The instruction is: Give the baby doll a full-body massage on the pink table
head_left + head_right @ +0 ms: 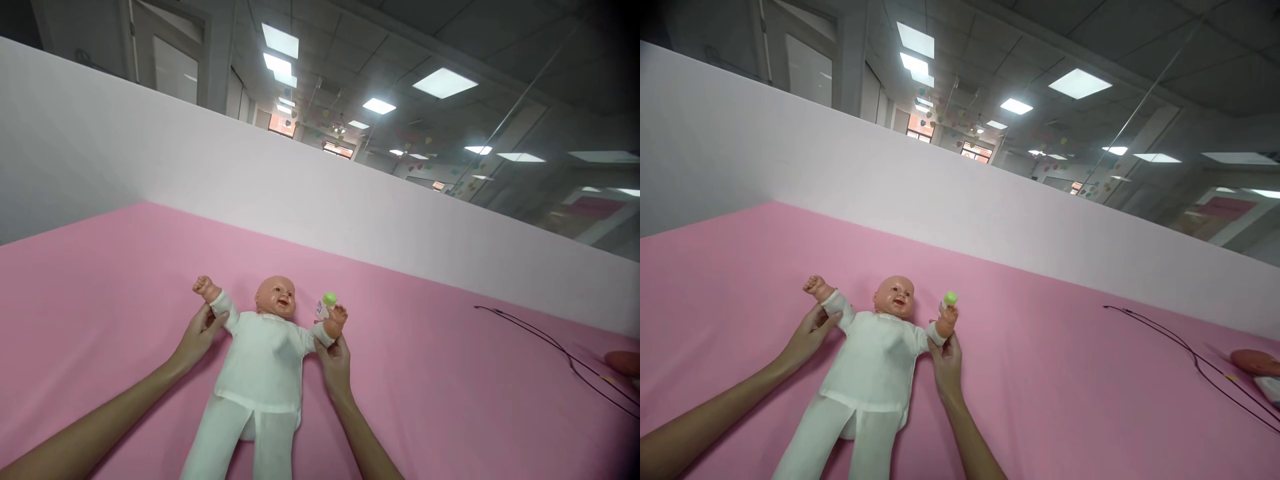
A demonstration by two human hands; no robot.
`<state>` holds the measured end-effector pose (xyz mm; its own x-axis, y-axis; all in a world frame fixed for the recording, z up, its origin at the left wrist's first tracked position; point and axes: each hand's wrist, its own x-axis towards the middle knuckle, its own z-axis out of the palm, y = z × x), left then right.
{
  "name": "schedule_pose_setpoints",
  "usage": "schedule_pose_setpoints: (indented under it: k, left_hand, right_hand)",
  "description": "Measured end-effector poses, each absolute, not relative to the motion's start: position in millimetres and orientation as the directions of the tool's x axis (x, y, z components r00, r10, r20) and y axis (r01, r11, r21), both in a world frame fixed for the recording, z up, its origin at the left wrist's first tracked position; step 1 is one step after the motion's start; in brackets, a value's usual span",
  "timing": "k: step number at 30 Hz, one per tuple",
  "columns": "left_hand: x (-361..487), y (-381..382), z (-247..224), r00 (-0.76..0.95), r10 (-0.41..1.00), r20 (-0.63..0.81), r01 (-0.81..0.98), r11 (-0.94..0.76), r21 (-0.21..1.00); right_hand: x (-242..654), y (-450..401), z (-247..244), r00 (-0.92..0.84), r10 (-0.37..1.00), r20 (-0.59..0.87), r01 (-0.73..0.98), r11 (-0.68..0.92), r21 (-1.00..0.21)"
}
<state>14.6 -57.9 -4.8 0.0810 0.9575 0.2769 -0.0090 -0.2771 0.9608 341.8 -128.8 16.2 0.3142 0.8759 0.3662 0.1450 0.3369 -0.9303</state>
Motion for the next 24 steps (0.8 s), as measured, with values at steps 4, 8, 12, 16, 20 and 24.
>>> schedule_pose_setpoints:
  k: [4,8,12,16,20,24]
  left_hand:
    - [13.7,-67.5,-1.5,0.377,0.687,0.621,0.200,-0.715,0.670]
    - [14.1,-71.2,-4.2,0.504,0.475,0.722,0.294,-0.880,0.374]
    - [13.8,-69.4,-8.3,0.417,0.602,0.681,0.315,-0.798,0.513]
    - [14.2,-63.2,-7.4,0.128,0.906,0.404,0.255,-0.424,0.869]
    - [14.7,-57.5,-0.9,-0.026,0.978,0.206,0.071,-0.204,0.976]
    - [14.6,-60.1,3.1,0.002,0.978,0.207,0.023,-0.207,0.978]
  right_hand:
    - [335.1,-134.9,15.2,-0.010,0.829,0.560,0.383,0.520,-0.763]
    - [329.9,-139.6,11.5,-0.235,0.779,0.582,0.488,0.612,-0.622]
    - [330.2,-135.7,9.3,-0.108,0.831,0.546,0.454,0.530,-0.716]
    - [335.6,-127.4,11.0,0.219,0.895,0.390,0.248,0.335,-0.909]
    - [341.9,-123.4,12.6,0.376,0.887,0.267,0.110,0.243,-0.964]
    - [341.1,-126.4,14.6,0.319,0.892,0.319,0.139,0.289,-0.947]
